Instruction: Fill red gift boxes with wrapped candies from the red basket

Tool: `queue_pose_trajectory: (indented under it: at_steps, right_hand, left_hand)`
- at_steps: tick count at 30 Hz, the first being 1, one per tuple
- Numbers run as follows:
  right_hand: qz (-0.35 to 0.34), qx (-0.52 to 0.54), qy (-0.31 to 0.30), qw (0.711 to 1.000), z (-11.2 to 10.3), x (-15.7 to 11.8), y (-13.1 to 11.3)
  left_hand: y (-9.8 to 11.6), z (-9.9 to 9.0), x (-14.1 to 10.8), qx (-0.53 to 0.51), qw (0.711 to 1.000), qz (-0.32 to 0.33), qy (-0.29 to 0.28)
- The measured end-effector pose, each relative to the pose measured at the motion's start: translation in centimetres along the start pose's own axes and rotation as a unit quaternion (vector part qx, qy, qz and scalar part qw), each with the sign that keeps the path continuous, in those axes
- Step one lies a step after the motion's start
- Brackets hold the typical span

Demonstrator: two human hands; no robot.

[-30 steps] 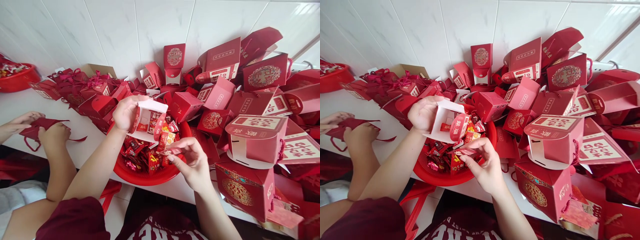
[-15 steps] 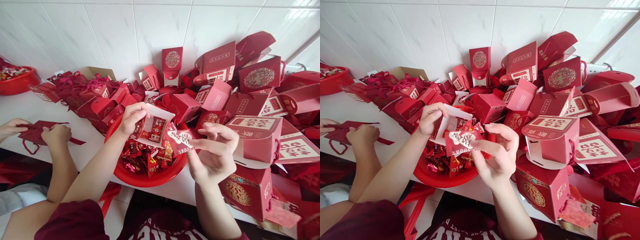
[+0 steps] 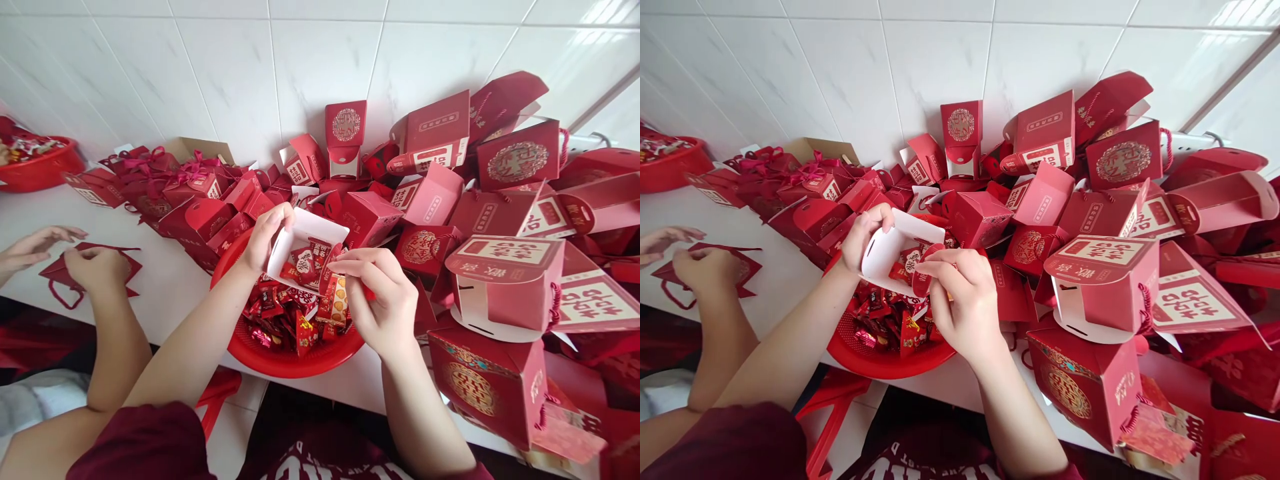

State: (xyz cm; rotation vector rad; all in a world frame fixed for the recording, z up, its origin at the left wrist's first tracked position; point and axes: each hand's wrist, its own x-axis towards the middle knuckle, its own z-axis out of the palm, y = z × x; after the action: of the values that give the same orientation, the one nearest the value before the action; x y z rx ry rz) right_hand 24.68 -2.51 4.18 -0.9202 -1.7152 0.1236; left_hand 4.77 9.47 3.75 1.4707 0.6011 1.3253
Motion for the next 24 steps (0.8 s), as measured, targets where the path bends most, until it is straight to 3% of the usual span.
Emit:
queue_pose_trajectory:
  at_steps: [9, 15, 21, 24]
  right_hand:
    - [0.047, 0.010, 0.011, 0.999, -0.6, -1.6, 1.0]
    - [0.084, 0.006, 0.028, 0.996, -0.5, -2.6, 1.8]
    - [0.101, 0.000, 0.022, 0.995, 0.0, -3.3, 2.0]
    - [0.101, -0.003, 0.026, 0.994, 0.0, -3.4, 2.1]
  left_hand:
    - [0.7, 0.2, -0.5, 0.071, 0.994, 0.021, -0.085]
    - [0.7, -0.1, 0.0, 0.110, 0.971, 0.098, -0.187]
    - [0.8, -0.2, 0.0, 0.127, 0.965, 0.092, -0.208]
    - [0.7, 0.0, -0.3, 0.134, 0.973, 0.078, -0.171]
